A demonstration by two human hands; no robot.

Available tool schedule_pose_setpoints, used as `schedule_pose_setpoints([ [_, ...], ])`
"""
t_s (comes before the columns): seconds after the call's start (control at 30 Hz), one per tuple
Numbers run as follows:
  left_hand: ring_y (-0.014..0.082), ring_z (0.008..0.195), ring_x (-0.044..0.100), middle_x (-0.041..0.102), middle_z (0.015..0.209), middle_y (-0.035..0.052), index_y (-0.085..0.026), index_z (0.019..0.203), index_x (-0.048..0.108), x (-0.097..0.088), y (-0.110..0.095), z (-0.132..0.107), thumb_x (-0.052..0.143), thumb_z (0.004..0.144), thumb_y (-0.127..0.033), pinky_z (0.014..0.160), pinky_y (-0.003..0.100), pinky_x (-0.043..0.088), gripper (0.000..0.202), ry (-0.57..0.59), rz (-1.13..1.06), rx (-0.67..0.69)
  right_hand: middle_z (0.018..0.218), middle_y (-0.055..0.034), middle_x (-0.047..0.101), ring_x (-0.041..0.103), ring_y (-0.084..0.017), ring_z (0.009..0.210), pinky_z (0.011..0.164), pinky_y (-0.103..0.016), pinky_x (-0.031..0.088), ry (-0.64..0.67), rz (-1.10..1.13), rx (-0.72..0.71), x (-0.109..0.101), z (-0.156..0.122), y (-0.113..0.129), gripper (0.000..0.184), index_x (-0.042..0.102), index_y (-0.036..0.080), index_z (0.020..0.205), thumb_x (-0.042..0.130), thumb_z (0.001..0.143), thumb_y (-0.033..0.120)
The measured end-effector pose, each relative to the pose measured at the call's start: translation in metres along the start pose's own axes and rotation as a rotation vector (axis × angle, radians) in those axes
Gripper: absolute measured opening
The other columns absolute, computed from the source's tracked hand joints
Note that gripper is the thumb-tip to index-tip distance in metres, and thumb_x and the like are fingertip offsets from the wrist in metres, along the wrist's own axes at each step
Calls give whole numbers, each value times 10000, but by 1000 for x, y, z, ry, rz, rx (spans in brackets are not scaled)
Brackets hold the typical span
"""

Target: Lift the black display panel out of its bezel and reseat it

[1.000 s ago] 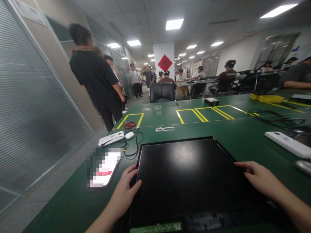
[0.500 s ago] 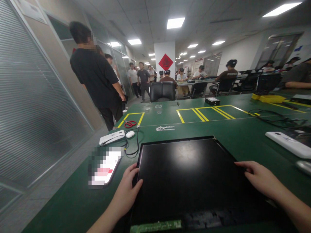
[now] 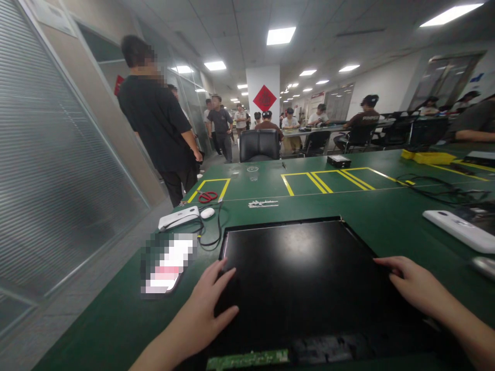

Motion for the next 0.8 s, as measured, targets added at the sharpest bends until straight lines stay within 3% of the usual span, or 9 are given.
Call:
schedule_pose_setpoints([
  [0.07,433,1613,297,351,1767,154,-300,1539,609,0,-15,-6,796,786,-210,1267,669,259,781,174,-51,74,1143,-146,809,782,-320,985,907,-438,621,21,-8,-2,0,0,1,508,845,224,1019,521,637,308],
  [0.13,402,1600,342,397,1752,119,-350,1517,630,-2,-26,-12,791,786,-163,1260,634,310,771,303,-97,120,1153,-148,806,783,-317,997,909,-433,622,32,-11,-7,0,0,1,505,843,220,1029,522,647,300],
  [0.2,391,1587,373,460,1718,104,-372,1461,683,-7,-34,-15,770,794,-130,1258,635,312,715,355,-103,155,1151,-150,805,783,-316,1004,914,-437,622,30,-16,-19,0,0,1,498,841,218,1033,518,661,293],
  [0.43,387,1509,496,588,1622,109,-359,1361,763,-18,-44,-13,810,738,-71,1274,659,248,689,392,-68,141,1191,-150,797,770,-302,1072,990,-398,589,24,-64,-38,2,0,-1,481,843,202,1060,497,729,238],
  [0.63,365,1466,558,659,1559,59,-379,1304,797,-20,-56,-11,769,755,-68,1291,608,255,632,419,1,157,1235,-175,787,760,-307,1117,1021,-386,576,34,-95,-42,5,1,-3,555,837,146,1132,433,769,259],
  [0.8,347,1437,591,683,1528,69,-355,1304,796,-20,-60,-13,761,756,-66,1292,606,257,621,437,19,188,1219,-159,795,772,-299,1069,973,-386,593,24,-85,-31,5,2,-7,544,846,178,1103,436,758,271],
])
Point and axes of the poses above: each hand's wrist, its own z-axis towards the middle knuckle, its own x-axis out of the palm, y = z × x, the point moved 6 cm from there along z, towards the middle knuckle
